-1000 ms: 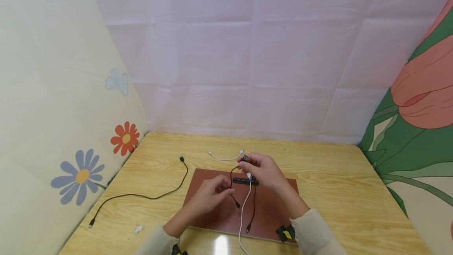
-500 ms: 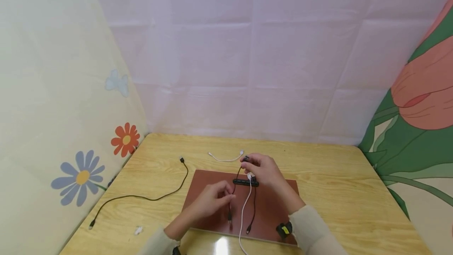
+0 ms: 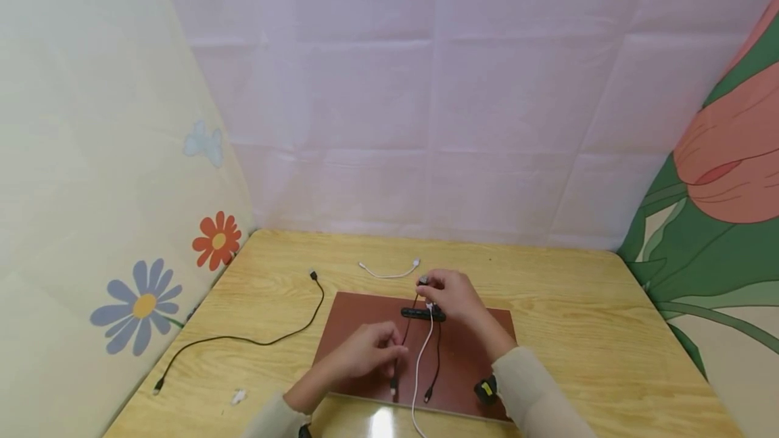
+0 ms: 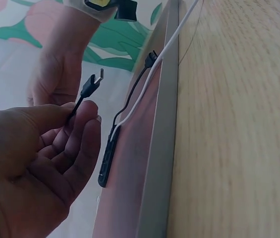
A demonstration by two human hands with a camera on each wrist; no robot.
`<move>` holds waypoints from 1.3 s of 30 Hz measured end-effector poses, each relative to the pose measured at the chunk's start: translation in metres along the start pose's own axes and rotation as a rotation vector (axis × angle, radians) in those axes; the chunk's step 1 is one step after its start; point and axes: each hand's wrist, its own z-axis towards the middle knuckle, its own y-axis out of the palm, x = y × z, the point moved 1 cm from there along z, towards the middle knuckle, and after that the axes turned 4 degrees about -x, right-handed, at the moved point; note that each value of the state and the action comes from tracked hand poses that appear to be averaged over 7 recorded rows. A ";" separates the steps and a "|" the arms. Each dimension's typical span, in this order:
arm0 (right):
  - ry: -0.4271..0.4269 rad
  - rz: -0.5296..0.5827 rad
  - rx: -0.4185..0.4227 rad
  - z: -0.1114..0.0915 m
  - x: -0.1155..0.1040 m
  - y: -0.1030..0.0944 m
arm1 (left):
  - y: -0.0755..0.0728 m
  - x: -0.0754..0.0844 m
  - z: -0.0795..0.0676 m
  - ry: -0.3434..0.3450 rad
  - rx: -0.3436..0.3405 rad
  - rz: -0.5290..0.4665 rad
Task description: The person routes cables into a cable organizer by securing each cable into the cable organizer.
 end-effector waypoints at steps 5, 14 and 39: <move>0.013 -0.010 -0.022 0.003 0.008 0.003 | 0.005 -0.003 -0.001 -0.031 -0.040 -0.002; 0.029 -0.063 -0.025 0.004 0.016 0.011 | 0.011 -0.003 -0.002 -0.088 -0.116 0.021; 0.045 -0.209 -0.031 0.005 0.026 0.025 | 0.016 0.003 0.005 -0.168 -0.209 0.185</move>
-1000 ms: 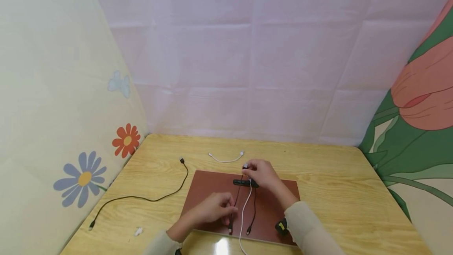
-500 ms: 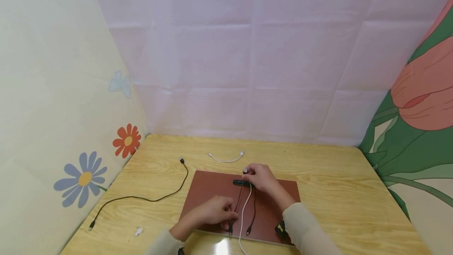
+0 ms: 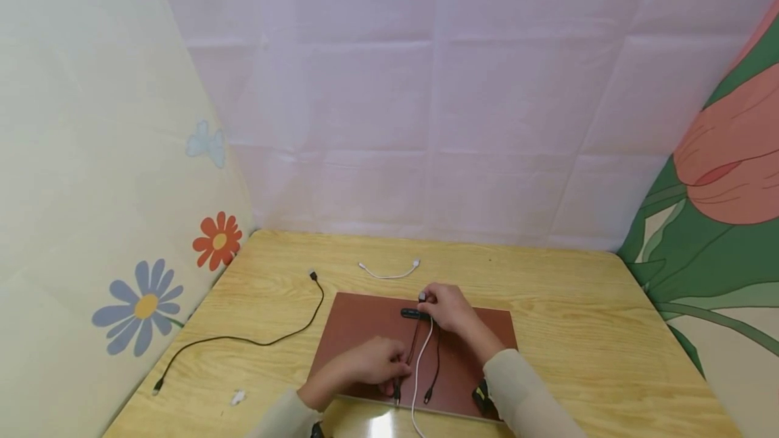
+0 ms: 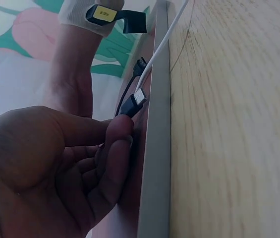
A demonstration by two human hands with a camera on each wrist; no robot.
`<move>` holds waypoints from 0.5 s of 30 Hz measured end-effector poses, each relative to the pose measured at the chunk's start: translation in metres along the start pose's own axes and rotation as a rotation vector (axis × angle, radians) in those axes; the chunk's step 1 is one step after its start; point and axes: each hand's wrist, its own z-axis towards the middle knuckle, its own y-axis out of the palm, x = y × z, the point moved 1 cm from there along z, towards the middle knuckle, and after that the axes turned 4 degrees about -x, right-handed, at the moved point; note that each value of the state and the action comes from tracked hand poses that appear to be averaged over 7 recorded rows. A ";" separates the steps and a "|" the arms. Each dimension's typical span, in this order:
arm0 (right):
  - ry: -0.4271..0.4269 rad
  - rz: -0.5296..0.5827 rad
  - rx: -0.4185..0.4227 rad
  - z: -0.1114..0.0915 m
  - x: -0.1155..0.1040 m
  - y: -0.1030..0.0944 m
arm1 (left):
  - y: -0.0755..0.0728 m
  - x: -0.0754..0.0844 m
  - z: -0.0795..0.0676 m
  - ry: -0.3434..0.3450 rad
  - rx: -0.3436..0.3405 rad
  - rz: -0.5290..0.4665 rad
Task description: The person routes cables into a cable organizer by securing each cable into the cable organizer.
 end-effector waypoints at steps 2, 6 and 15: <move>-0.002 -0.011 0.002 0.000 0.001 0.001 | 0.000 0.000 0.001 -0.003 -0.008 0.007; 0.011 -0.019 -0.002 0.002 0.003 0.002 | 0.000 0.002 0.001 -0.011 -0.006 0.050; -0.001 -0.065 -0.022 0.004 0.002 0.004 | 0.000 0.007 0.000 -0.035 0.001 0.153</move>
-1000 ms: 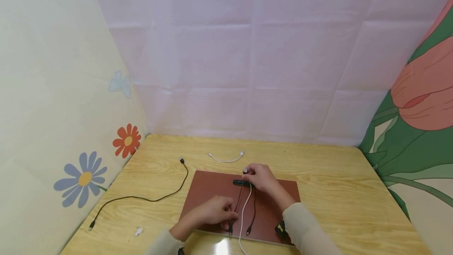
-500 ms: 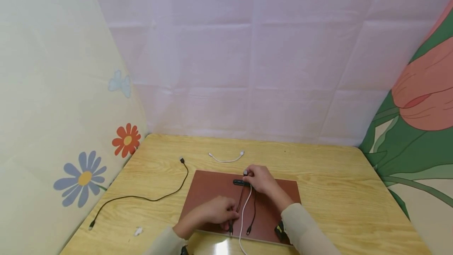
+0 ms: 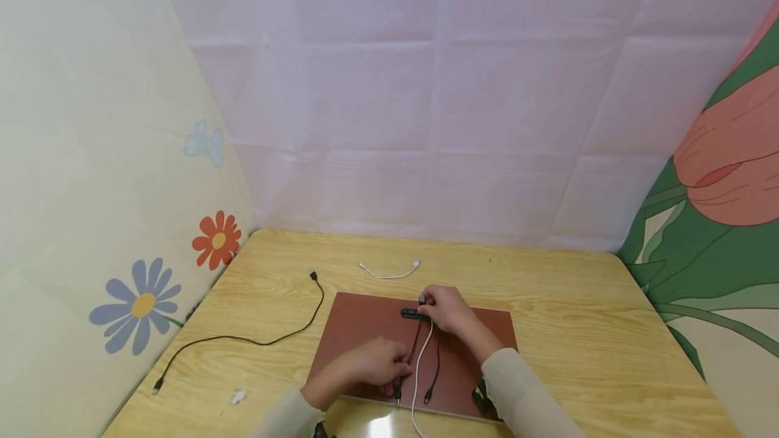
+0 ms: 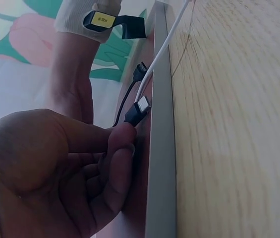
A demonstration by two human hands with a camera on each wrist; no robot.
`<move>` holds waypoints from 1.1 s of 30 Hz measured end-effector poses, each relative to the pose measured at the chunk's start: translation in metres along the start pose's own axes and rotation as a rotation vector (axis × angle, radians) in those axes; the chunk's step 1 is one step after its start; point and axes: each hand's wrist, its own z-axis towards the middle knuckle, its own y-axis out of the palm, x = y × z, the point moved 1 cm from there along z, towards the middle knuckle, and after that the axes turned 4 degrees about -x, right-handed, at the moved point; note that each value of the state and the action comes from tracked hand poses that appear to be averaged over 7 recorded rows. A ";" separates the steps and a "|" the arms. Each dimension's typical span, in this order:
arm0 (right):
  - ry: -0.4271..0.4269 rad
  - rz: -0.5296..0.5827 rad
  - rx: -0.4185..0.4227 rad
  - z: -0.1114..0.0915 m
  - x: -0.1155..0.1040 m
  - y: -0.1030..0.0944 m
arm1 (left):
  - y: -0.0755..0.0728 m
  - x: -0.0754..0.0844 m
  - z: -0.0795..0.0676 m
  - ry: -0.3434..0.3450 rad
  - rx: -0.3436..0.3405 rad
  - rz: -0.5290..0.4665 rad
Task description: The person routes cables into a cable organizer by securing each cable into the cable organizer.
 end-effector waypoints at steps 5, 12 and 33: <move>-0.021 -0.040 -0.023 0.001 -0.001 0.000 | 0.001 0.000 0.002 -0.009 0.017 0.035; -0.024 -0.083 -0.044 0.001 -0.004 -0.001 | 0.001 0.005 0.001 -0.019 0.040 0.050; 0.000 -0.104 -0.066 0.007 0.000 -0.004 | 0.003 0.011 0.003 -0.054 0.055 0.127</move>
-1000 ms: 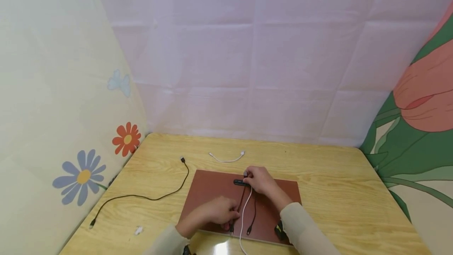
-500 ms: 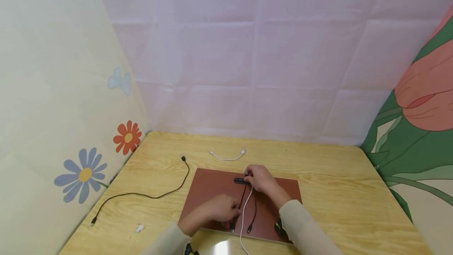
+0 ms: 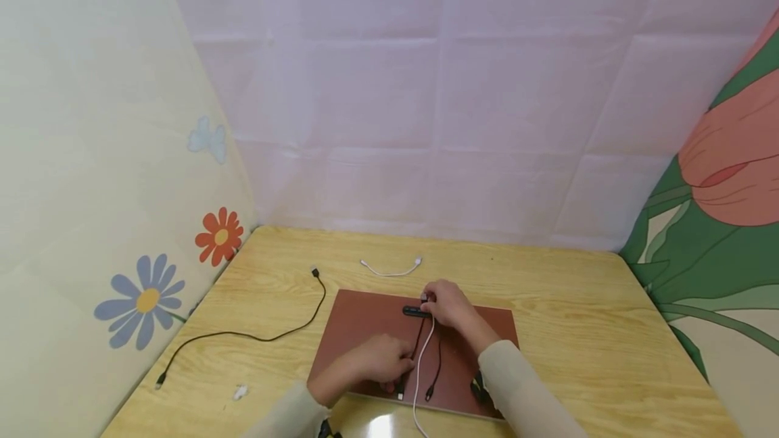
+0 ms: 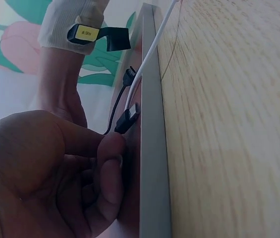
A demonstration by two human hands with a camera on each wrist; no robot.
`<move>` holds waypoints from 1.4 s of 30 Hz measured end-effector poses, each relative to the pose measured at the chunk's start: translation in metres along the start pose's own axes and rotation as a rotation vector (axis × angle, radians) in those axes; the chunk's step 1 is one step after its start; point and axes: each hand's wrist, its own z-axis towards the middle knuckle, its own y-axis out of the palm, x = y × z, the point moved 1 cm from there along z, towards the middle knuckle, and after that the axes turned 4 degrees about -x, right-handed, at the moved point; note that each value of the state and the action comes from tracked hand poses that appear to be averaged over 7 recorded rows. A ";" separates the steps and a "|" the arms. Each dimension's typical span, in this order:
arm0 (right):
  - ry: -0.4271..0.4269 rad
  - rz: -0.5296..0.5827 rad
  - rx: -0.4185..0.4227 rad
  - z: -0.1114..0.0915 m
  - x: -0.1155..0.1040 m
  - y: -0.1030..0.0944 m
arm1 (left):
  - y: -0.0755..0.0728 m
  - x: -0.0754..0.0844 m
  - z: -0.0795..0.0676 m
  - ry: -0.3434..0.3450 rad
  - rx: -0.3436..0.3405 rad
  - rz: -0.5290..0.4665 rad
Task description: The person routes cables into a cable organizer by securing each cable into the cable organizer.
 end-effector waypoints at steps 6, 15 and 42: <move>0.030 0.049 -0.035 0.005 0.006 -0.001 | -0.001 0.001 -0.001 -0.006 0.005 0.012; 0.087 0.167 -0.100 0.009 0.010 -0.001 | -0.002 0.002 0.000 -0.004 0.004 0.098; 0.049 -0.025 0.012 -0.019 0.013 -0.008 | 0.001 -0.014 0.000 0.041 0.019 -0.097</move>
